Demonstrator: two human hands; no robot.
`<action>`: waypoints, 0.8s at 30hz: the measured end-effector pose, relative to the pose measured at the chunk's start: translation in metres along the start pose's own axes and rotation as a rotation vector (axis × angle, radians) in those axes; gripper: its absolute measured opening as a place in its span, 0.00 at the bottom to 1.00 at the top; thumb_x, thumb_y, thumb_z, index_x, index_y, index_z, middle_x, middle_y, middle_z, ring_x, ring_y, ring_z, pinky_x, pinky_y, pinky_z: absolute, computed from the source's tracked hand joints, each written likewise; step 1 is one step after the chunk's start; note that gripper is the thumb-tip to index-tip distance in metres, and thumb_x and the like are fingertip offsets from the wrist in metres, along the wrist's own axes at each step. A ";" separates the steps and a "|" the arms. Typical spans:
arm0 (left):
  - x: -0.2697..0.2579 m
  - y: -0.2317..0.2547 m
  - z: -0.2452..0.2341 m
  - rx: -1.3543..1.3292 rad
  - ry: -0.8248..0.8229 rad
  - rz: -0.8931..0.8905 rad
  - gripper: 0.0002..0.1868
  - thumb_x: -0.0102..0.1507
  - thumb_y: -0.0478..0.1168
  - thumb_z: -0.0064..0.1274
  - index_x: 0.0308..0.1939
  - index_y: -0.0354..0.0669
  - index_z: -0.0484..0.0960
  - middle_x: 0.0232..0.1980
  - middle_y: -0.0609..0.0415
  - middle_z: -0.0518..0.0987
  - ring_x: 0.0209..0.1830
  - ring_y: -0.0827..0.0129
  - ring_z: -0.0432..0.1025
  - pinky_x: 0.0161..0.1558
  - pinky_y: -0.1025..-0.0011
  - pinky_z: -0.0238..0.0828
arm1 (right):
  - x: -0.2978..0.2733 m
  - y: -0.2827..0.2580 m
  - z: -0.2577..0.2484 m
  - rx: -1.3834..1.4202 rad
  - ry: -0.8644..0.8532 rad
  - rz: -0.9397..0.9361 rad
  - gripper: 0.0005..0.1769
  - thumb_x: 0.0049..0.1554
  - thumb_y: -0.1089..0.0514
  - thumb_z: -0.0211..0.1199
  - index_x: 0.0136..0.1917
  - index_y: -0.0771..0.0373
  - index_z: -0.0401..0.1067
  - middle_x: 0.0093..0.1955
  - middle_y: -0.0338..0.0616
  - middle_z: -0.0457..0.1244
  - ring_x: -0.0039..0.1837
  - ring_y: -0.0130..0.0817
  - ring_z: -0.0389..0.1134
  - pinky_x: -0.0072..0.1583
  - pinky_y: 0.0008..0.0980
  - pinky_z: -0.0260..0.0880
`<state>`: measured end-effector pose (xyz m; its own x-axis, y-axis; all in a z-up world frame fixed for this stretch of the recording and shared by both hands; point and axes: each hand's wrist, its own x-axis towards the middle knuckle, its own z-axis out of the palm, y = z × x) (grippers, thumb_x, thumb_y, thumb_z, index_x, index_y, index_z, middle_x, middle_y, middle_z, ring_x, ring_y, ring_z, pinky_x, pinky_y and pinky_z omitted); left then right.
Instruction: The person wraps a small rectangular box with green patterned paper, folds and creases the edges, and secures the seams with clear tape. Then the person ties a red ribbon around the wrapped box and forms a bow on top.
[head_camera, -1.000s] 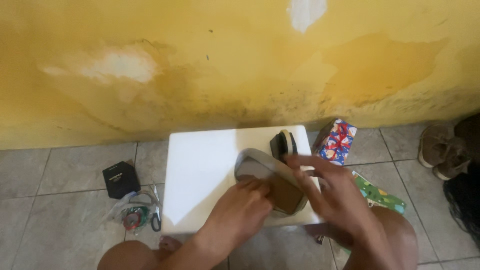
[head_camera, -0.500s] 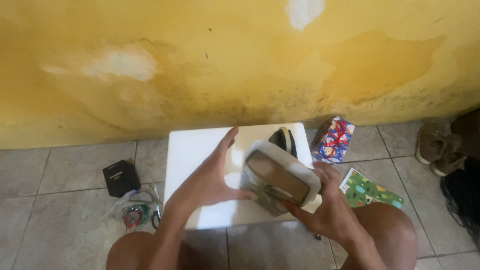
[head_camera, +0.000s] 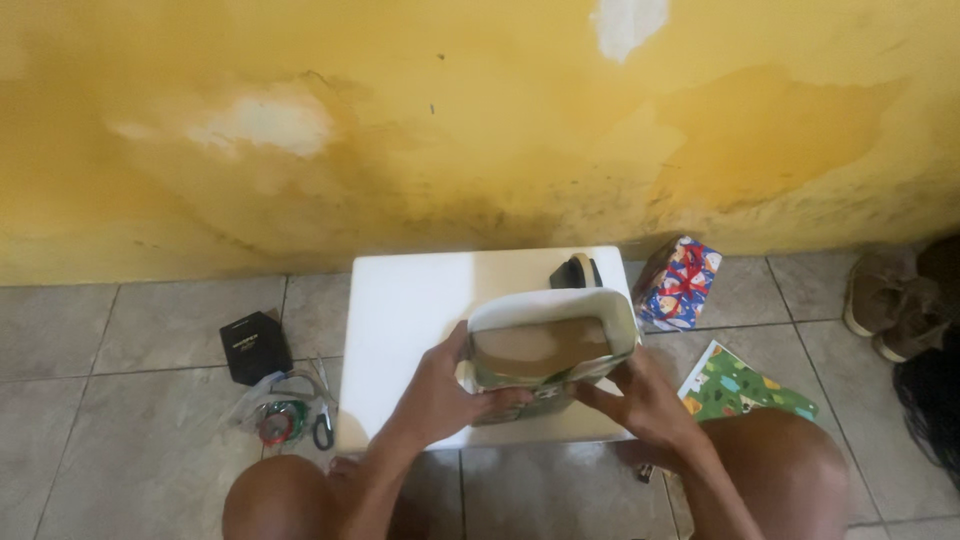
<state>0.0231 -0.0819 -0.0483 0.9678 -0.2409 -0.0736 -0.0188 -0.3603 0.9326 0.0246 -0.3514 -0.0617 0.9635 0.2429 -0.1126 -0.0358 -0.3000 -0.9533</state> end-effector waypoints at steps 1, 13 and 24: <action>0.000 0.000 0.003 -0.013 0.018 -0.018 0.54 0.43 0.58 0.74 0.68 0.40 0.69 0.62 0.43 0.82 0.67 0.56 0.75 0.68 0.55 0.71 | 0.005 -0.002 0.001 0.013 0.001 -0.051 0.38 0.47 0.65 0.73 0.69 0.61 0.63 0.64 0.44 0.66 0.67 0.34 0.68 0.67 0.40 0.66; -0.001 -0.021 0.003 -0.063 0.113 0.038 0.52 0.57 0.49 0.64 0.79 0.45 0.52 0.72 0.40 0.70 0.73 0.52 0.66 0.65 0.55 0.69 | 0.020 -0.004 0.013 -0.171 -0.084 -0.074 0.42 0.50 0.59 0.74 0.73 0.61 0.58 0.65 0.48 0.68 0.67 0.37 0.72 0.66 0.35 0.69; -0.016 -0.045 0.029 -0.078 0.349 0.223 0.57 0.57 0.53 0.68 0.78 0.31 0.49 0.68 0.32 0.73 0.68 0.48 0.72 0.64 0.54 0.74 | 0.001 0.010 0.031 -0.048 0.048 -0.050 0.42 0.52 0.57 0.71 0.75 0.64 0.56 0.69 0.53 0.63 0.76 0.44 0.62 0.75 0.42 0.59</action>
<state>0.0012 -0.0881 -0.0993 0.9694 0.0192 0.2448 -0.2315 -0.2612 0.9371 0.0166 -0.3258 -0.0798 0.9755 0.2142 -0.0502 0.0246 -0.3327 -0.9427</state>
